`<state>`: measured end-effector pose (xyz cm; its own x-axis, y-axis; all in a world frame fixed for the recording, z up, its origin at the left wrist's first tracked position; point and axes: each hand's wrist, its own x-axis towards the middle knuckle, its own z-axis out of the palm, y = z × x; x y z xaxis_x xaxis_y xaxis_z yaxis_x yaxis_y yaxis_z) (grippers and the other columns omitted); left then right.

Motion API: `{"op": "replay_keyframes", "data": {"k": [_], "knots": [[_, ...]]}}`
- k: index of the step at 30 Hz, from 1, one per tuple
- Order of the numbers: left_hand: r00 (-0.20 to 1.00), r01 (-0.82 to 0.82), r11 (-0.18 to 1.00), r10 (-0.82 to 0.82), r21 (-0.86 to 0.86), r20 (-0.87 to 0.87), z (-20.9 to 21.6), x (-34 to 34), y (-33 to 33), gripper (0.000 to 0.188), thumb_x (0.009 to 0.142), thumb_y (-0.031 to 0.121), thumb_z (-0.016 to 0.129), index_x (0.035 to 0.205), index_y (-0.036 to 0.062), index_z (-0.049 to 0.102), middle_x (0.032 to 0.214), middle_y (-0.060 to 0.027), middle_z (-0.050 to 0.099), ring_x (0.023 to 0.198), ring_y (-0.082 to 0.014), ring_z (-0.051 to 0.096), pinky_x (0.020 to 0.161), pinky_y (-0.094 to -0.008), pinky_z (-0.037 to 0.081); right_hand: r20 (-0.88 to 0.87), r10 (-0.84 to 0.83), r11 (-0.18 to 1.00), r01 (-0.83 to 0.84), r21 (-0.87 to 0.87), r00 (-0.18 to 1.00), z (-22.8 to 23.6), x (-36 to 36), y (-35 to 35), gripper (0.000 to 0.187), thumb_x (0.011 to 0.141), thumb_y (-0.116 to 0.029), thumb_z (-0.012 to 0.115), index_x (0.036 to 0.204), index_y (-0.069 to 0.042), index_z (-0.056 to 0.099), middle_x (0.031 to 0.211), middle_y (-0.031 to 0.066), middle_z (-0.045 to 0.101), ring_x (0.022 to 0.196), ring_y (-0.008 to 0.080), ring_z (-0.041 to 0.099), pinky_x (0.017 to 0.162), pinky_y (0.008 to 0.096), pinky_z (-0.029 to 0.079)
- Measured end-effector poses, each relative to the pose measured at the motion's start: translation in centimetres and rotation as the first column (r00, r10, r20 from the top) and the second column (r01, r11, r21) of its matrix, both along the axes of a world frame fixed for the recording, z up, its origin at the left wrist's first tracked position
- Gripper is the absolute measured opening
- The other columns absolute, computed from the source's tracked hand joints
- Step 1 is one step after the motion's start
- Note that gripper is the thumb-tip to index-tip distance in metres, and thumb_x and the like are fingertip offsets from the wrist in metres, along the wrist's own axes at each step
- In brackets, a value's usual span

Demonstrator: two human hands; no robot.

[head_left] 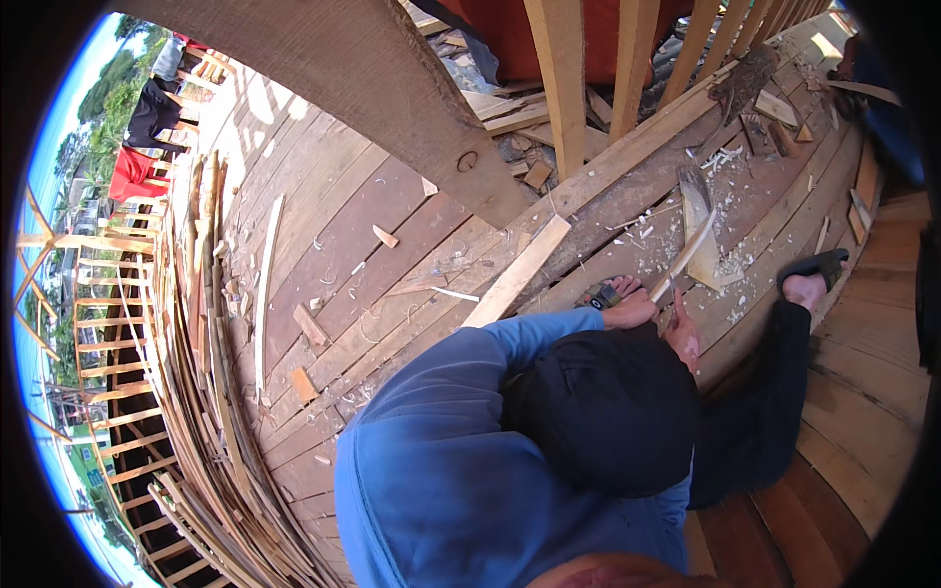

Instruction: The person carves a piece of wood into a decorative shape using a knife, holding the wood against their foot for stability and shaving off layers while sitting on a wooden floor.

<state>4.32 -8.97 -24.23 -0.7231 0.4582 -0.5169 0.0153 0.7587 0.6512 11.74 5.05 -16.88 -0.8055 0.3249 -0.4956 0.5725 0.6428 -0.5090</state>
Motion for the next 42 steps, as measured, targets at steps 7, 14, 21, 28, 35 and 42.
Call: {"op": "replay_keyframes", "data": {"k": [7, 14, 21, 28, 35, 42], "knots": [[0.981, 0.192, 0.978, -0.193, -0.087, -0.009, 4.0, -1.1, 1.3, 0.042, 0.072, 0.046, 0.063, 0.095, 0.0111, 0.066, 0.103, -0.0074, 0.058, 0.098, -0.0255, 0.055, 0.089, -0.0437, 0.039, 0.060, 0.032, 0.997, -0.036, 0.066, 0.998, 3.0, 0.8, 2.4, 0.059, 0.100, -0.007, 0.046, 0.153, -0.033, 0.046, 0.121, 0.0265, 0.067, 0.113, 0.0459, 0.064, 0.098, 0.0506, 0.051], [0.891, 0.373, 0.916, -0.398, -0.148, -0.219, -3.2, -1.2, 1.3, 0.021, 0.077, 0.031, 0.069, 0.095, 0.0238, 0.079, 0.108, -0.0159, 0.063, 0.107, -0.0381, 0.058, 0.088, -0.0455, 0.046, 0.004, 0.073, 0.982, -0.072, 0.172, 0.997, 1.7, 0.9, 2.5, 0.060, 0.097, -0.009, 0.043, 0.153, -0.029, 0.046, 0.106, 0.0287, 0.070, 0.099, 0.0472, 0.067, 0.093, 0.0549, 0.051], [0.810, 0.415, 0.879, -0.474, -0.234, -0.347, -5.0, -1.7, 0.5, 0.018, 0.081, 0.027, 0.071, 0.097, 0.0221, 0.078, 0.109, -0.0161, 0.063, 0.109, -0.0377, 0.056, 0.089, -0.0490, 0.044, -0.040, -0.166, 0.985, 0.167, 0.035, 0.985, 1.6, 0.8, -0.7, 0.054, 0.097, -0.013, 0.049, 0.149, -0.028, 0.052, 0.120, 0.0253, 0.068, 0.110, 0.0442, 0.065, 0.098, 0.0494, 0.050], [0.907, 0.367, 0.929, -0.369, -0.050, -0.201, -3.8, -1.4, 0.5, 0.017, 0.076, 0.023, 0.069, 0.089, 0.0130, 0.074, 0.096, -0.0155, 0.062, 0.103, -0.0358, 0.056, 0.087, -0.0463, 0.042, -0.016, -0.156, 0.981, 0.153, -0.121, 0.988, 2.5, 1.8, 0.8, 0.050, 0.101, -0.018, 0.045, 0.150, -0.029, 0.051, 0.119, 0.0276, 0.067, 0.105, 0.0462, 0.065, 0.094, 0.0512, 0.051], [0.972, 0.228, 0.972, -0.230, -0.050, -0.042, 0.7, -1.1, 1.5, 0.039, 0.075, 0.035, 0.064, 0.100, 0.0050, 0.069, 0.103, -0.0173, 0.059, 0.103, -0.0348, 0.055, 0.090, -0.0451, 0.040, 0.000, 0.037, 0.999, -0.037, 0.028, 0.999, 2.4, 2.4, 2.7, 0.055, 0.100, -0.013, 0.045, 0.150, -0.035, 0.050, 0.104, 0.0282, 0.068, 0.093, 0.0459, 0.067, 0.087, 0.0516, 0.052], [0.936, 0.318, 0.930, -0.339, -0.185, -0.098, -1.4, -1.1, 1.5, 0.039, 0.078, 0.038, 0.065, 0.105, 0.0108, 0.073, 0.110, -0.0133, 0.059, 0.107, -0.0339, 0.052, 0.093, -0.0451, 0.039, 0.107, 0.064, 0.996, -0.070, 0.060, 0.992, 2.9, 0.7, 3.0, 0.058, 0.097, -0.010, 0.045, 0.150, -0.033, 0.050, 0.104, 0.0279, 0.069, 0.097, 0.0457, 0.067, 0.089, 0.0512, 0.053]]}}
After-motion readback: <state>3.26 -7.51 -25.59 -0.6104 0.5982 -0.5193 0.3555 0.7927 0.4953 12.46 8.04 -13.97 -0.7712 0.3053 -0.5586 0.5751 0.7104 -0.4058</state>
